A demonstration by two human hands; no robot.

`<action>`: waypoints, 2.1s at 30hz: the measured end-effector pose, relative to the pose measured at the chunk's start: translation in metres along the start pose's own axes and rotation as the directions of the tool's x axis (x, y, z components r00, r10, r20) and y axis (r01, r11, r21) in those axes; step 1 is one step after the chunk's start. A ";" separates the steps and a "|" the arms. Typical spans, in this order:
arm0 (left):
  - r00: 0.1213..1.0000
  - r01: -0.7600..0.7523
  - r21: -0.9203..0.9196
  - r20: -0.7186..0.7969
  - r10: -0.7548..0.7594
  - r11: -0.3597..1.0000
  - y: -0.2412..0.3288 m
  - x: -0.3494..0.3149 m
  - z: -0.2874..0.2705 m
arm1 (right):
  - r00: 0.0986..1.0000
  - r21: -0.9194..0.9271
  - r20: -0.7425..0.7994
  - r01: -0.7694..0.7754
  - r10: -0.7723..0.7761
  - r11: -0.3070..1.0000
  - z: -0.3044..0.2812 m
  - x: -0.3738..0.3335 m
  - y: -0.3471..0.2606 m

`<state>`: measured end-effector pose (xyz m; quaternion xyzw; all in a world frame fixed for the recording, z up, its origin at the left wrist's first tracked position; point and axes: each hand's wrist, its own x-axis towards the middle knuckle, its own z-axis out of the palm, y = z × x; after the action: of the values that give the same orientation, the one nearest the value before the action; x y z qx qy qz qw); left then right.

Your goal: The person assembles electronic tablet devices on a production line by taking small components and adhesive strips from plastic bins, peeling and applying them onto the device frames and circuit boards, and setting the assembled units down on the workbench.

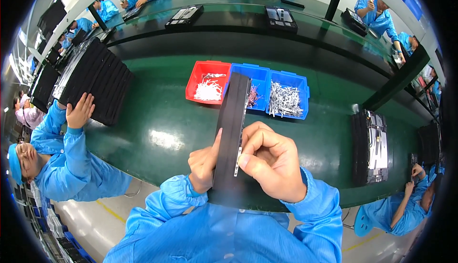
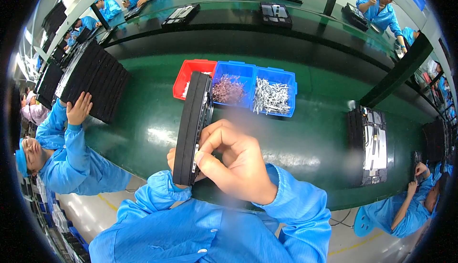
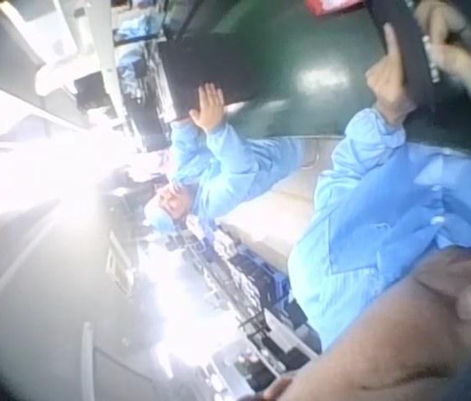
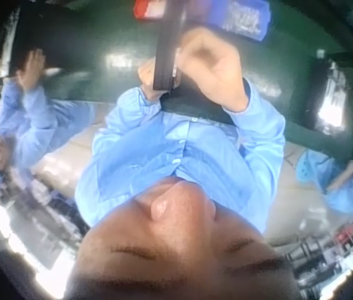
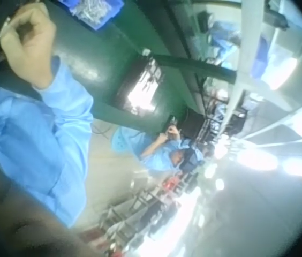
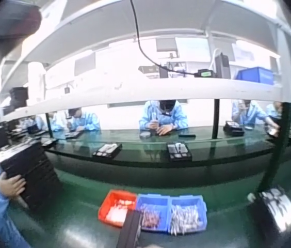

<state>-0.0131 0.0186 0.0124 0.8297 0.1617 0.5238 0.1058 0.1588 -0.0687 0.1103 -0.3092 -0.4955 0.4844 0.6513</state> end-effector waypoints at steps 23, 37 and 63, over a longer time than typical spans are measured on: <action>1.000 0.001 0.026 0.001 -0.001 1.000 0.000 -0.001 0.004 | 0.979 0.229 -0.070 -0.173 0.194 0.958 0.001 0.001 -0.002; 0.999 -0.038 0.006 0.034 0.038 0.999 -0.003 -0.003 0.007 | 0.971 0.350 -0.189 -0.075 0.148 0.934 0.021 -0.012 0.008; 0.997 -0.029 -0.052 0.070 0.032 0.998 -0.005 -0.003 0.005 | 0.971 0.308 -0.201 -0.066 0.133 0.949 0.018 -0.013 0.010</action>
<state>-0.0103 0.0216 0.0056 0.8472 0.1317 0.4994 0.1244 0.1378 -0.0793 0.1030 -0.2834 -0.3256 0.5491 0.7156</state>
